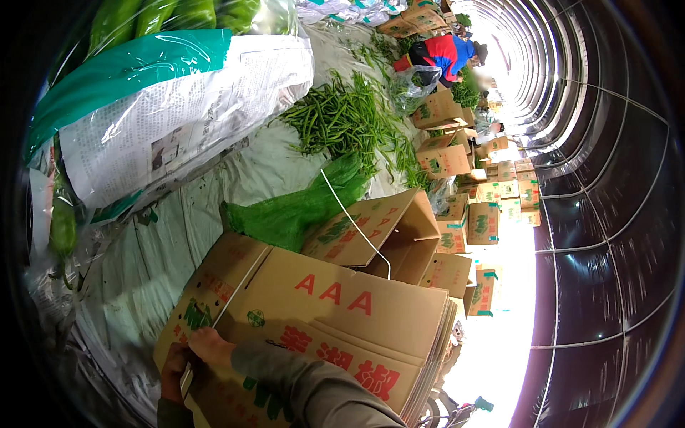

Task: The person assembles flat cardboard sheets into boxes using a handheld tape dispenser. They fold the cardboard along pre-scored lines and apply tape to secure the seams, repeating the process for multiple units.

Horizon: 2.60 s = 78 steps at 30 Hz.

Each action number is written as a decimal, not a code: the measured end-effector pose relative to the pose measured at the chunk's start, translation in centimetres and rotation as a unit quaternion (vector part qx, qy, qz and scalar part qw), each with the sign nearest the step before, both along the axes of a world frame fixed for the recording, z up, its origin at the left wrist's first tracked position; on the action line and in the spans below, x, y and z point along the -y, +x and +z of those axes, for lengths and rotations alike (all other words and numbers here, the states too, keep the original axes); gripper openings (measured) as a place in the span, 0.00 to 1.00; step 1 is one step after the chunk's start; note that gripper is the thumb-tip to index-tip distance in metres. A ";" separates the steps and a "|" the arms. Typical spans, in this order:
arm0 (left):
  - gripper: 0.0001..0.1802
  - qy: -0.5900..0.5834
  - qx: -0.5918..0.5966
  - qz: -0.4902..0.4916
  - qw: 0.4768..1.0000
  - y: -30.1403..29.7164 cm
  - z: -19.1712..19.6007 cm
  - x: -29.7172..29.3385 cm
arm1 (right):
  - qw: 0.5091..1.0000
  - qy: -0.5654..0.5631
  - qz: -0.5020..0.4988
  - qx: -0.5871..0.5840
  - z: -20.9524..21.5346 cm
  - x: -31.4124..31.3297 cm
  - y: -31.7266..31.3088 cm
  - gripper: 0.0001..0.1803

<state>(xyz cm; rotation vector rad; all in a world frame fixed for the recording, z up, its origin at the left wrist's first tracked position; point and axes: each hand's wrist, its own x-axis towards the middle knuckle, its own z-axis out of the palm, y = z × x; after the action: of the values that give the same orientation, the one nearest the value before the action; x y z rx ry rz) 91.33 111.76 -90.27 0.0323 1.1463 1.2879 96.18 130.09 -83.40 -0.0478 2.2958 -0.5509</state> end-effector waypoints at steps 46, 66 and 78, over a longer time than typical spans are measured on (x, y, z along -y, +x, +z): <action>0.18 -0.201 -0.501 0.084 0.838 -3.9 27.8 4.2 | 0.958 -0.183 -0.026 0.219 18.4 -10.6 -5.1 0.41; 0.26 0.035 -0.507 -0.100 0.855 8.0 51.8 -0.8 | 0.721 0.165 -0.511 -0.437 50.5 3.8 15.6 0.57; 0.27 0.012 -0.541 -0.070 0.838 4.1 53.3 -0.5 | 0.780 0.028 -0.546 -0.305 53.1 2.9 12.2 0.29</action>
<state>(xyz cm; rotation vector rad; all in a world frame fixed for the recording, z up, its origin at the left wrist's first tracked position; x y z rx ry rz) 95.46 112.30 -36.93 0.9554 2.0249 1.1301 108.43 127.22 -30.32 1.4090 2.7908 -1.1534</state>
